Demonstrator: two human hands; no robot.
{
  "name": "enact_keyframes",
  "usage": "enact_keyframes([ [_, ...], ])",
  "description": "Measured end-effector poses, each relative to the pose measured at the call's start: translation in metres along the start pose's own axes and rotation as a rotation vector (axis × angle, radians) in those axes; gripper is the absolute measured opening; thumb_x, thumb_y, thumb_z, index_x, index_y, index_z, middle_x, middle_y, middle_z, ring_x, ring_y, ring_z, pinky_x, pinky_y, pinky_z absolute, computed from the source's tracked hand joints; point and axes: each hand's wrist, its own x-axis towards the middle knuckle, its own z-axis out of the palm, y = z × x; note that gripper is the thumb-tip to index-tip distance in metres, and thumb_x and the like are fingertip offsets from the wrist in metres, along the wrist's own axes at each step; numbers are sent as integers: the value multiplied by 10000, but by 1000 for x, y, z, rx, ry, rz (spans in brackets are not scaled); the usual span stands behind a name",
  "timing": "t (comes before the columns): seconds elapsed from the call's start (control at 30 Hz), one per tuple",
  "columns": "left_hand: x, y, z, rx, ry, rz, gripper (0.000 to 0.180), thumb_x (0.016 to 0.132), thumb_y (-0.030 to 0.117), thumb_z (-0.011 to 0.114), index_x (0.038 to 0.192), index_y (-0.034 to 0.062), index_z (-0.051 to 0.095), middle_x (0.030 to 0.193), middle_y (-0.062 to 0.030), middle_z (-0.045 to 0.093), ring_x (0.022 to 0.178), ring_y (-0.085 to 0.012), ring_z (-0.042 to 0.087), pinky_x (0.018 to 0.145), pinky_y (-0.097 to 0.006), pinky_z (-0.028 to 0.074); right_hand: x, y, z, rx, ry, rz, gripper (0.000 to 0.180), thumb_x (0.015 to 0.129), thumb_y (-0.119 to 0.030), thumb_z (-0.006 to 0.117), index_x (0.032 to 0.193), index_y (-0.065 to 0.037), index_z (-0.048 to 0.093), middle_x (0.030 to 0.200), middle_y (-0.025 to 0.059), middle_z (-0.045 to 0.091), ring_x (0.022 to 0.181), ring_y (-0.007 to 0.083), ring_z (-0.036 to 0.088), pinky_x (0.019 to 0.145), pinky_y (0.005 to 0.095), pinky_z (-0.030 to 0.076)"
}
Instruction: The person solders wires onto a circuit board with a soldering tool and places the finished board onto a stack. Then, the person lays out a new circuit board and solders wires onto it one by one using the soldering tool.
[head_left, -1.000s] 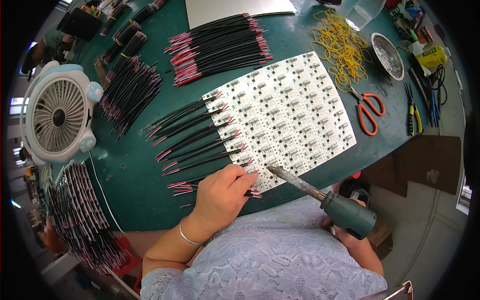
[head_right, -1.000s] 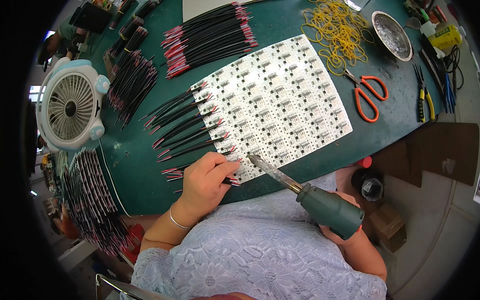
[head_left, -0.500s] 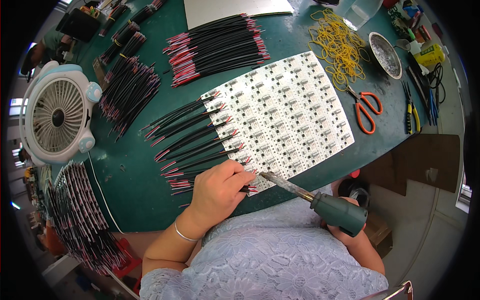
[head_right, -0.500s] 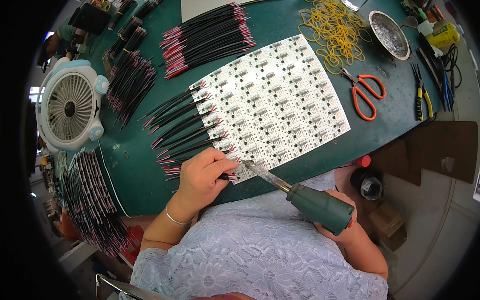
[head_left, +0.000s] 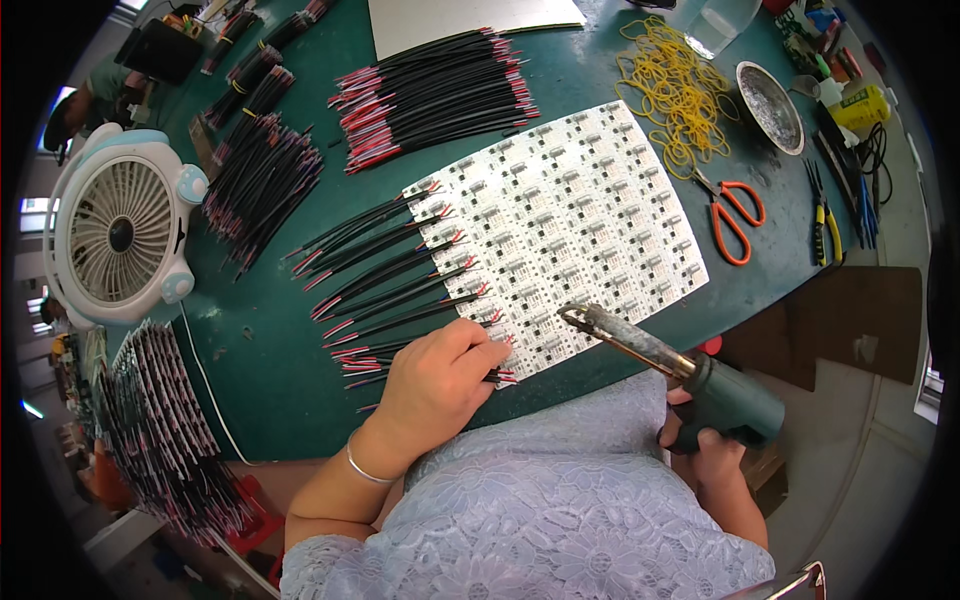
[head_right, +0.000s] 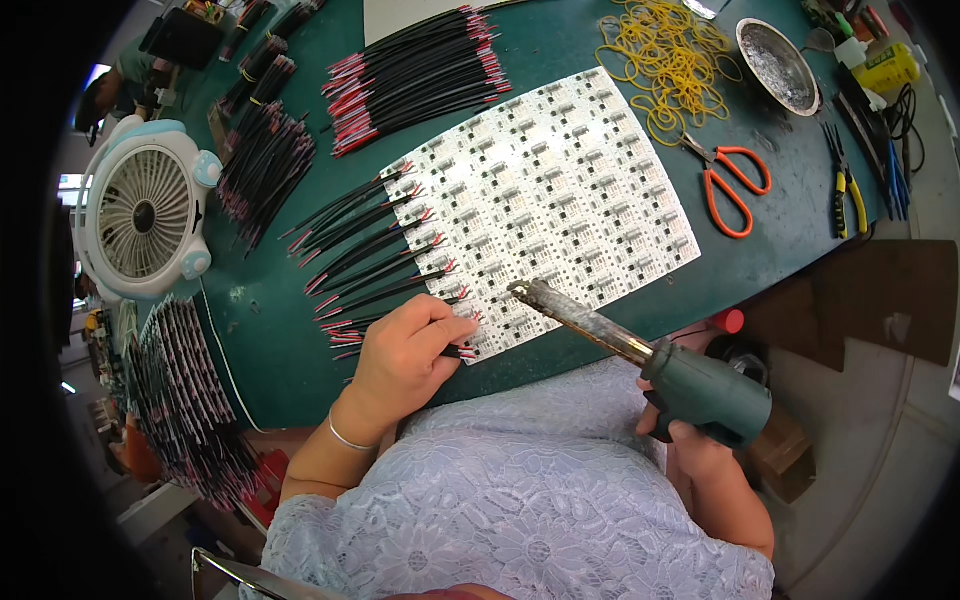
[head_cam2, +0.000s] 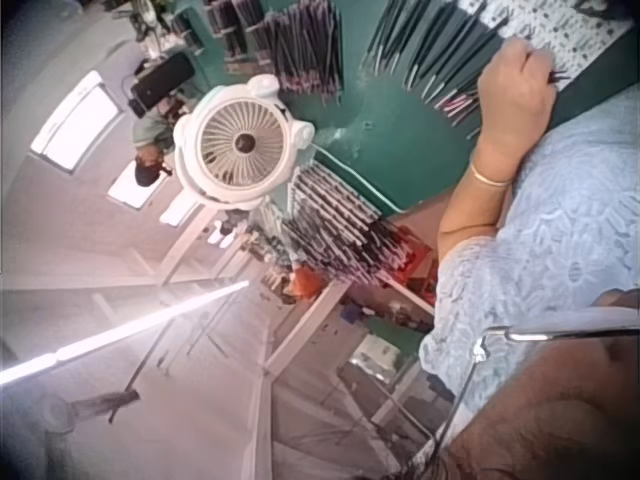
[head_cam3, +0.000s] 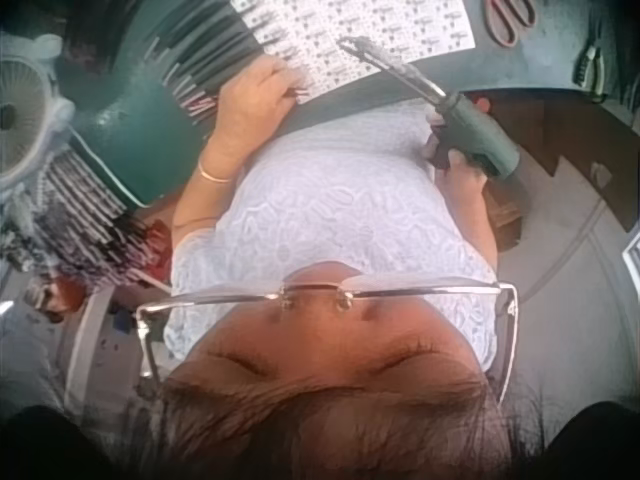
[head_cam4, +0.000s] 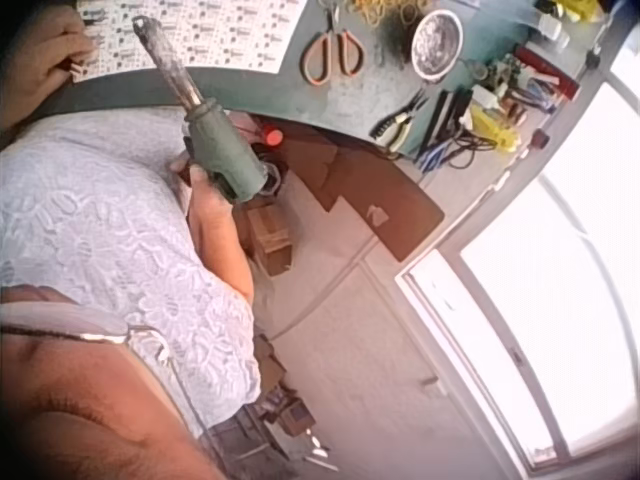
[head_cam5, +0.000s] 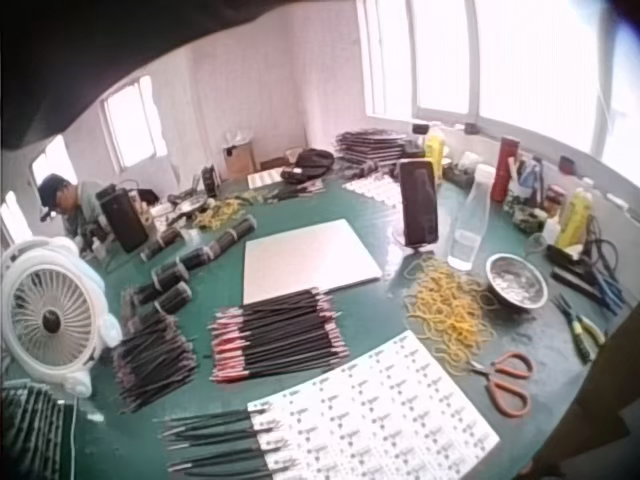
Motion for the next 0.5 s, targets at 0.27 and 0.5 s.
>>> enact_keyframes([
  [0.27,-9,-7,-6,-66,181,128,288,628,-14,701,900,47,628,930,-108,610,757,-259,605,636,-353,503,-7,0,2,30,-3,26,676,814,-341,709,1299,49,445,1077,191,647,606,205,621,539,307,515],
  [0.5,-20,19,0,177,156,153,286,604,1,693,875,65,627,841,-73,603,666,-251,591,563,-362,458,-8,-4,3,44,-42,5,570,812,-292,713,1224,45,510,979,136,648,618,190,621,559,300,516],
])
